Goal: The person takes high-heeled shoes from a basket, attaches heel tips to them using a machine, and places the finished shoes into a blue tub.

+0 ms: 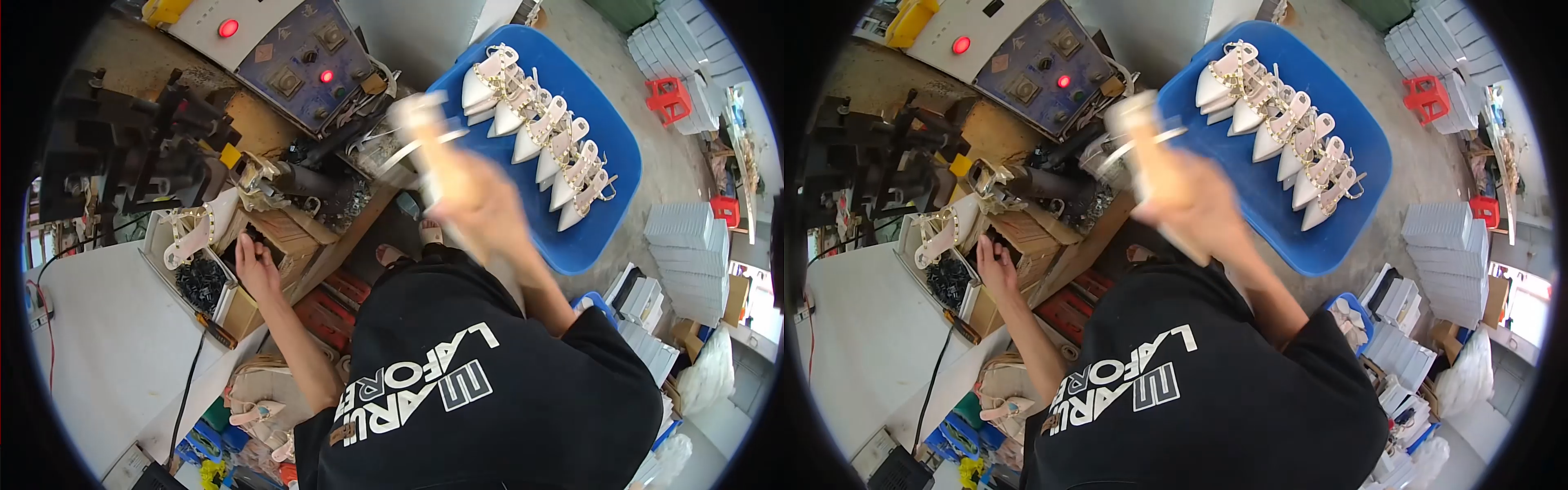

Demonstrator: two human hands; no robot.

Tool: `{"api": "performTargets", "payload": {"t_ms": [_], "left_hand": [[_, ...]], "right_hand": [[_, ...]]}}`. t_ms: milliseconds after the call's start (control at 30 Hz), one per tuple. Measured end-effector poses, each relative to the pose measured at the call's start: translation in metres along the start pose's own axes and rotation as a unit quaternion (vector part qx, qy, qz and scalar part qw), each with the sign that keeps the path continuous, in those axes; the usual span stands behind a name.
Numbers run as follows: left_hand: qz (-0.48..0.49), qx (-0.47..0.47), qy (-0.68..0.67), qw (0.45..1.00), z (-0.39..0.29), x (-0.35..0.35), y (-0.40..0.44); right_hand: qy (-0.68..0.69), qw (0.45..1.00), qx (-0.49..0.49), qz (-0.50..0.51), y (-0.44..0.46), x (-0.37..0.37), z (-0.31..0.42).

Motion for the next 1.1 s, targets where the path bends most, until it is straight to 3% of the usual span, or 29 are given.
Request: {"api": "performTargets", "payload": {"t_ms": [67,133,200,267,300,367,400,467,500,533,567,600,633,667,700,733,800,900,1000,1100], "left_hand": [[-0.006,-0.021,0.028,0.999,-0.020,-0.024,0.010],[-0.025,-0.131,0.102,0.986,-0.050,-0.061,0.022],[-0.017,-0.188,0.194,0.963,-0.060,-0.083,0.045],[0.014,-0.366,0.357,0.859,-0.071,-0.118,0.053],[0.006,-0.369,0.360,0.857,-0.068,-0.124,0.058],[0.083,-0.414,0.477,0.771,-0.065,-0.135,0.058],[0.111,-0.423,0.479,0.761,-0.066,-0.134,0.058],[0.171,-0.410,0.471,0.762,-0.071,-0.141,0.050],[0.197,-0.385,0.463,0.773,-0.079,-0.137,0.048],[0.170,-0.327,0.477,0.798,-0.088,-0.101,0.046],[0.228,-0.403,0.484,0.743,-0.071,-0.131,0.054],[0.252,-0.422,0.432,0.756,-0.073,-0.134,0.054],[0.258,-0.483,0.442,0.710,-0.065,-0.130,0.058],[0.259,-0.488,0.440,0.708,-0.067,-0.127,0.056],[0.267,-0.467,0.415,0.734,-0.068,-0.127,0.059],[0.276,-0.452,0.412,0.742,-0.064,-0.126,0.066],[0.218,-0.470,0.471,0.714,-0.050,-0.132,0.081],[0.259,-0.475,0.417,0.731,-0.055,-0.136,0.074],[0.282,-0.470,0.394,0.738,-0.053,-0.130,0.071],[0.216,-0.418,0.453,0.758,-0.054,-0.132,0.058]], "right_hand": [[0.009,0.982,0.043,-0.184,0.031,0.052,-0.036],[-0.040,0.979,0.037,-0.198,0.079,0.079,-0.039],[-0.248,0.937,-0.002,-0.245,0.144,0.075,-0.077],[-0.221,0.936,-0.046,-0.270,0.205,0.065,-0.122],[-0.219,0.938,-0.038,-0.265,0.231,0.058,-0.148],[-0.337,0.916,-0.051,-0.214,0.260,0.036,-0.169],[-0.343,0.915,-0.112,-0.182,0.259,0.031,-0.166],[-0.336,0.923,-0.047,-0.180,0.292,0.026,-0.204],[-0.421,0.884,0.081,-0.187,0.327,0.025,-0.254],[-0.399,0.910,-0.002,-0.113,0.336,-0.010,-0.205],[-0.477,0.841,0.154,-0.202,0.320,0.026,-0.251],[-0.503,0.838,0.114,-0.179,0.311,0.029,-0.238],[-0.457,0.878,0.000,-0.141,0.301,0.032,-0.223],[-0.514,0.849,0.004,-0.121,0.280,0.033,-0.183],[-0.493,0.834,0.085,-0.234,0.251,0.026,-0.155],[-0.469,0.851,0.082,-0.222,0.237,0.016,-0.130],[-0.438,0.859,0.171,-0.201,0.199,-0.015,-0.085],[-0.329,0.910,0.213,-0.134,0.148,-0.058,-0.026],[-0.268,0.907,0.308,-0.099,0.102,-0.089,0.025],[-0.235,0.904,0.353,-0.046,0.063,-0.115,0.057]]}}
Point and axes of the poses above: each hand's wrist, its own y-axis towards the middle knuckle, its own x-axis out of the back of the hand, z = x × y, the point moved 4 cm from there along y, towards the middle knuckle, and after that the axes turned 13 degrees about -x, right-handed, at the moved point
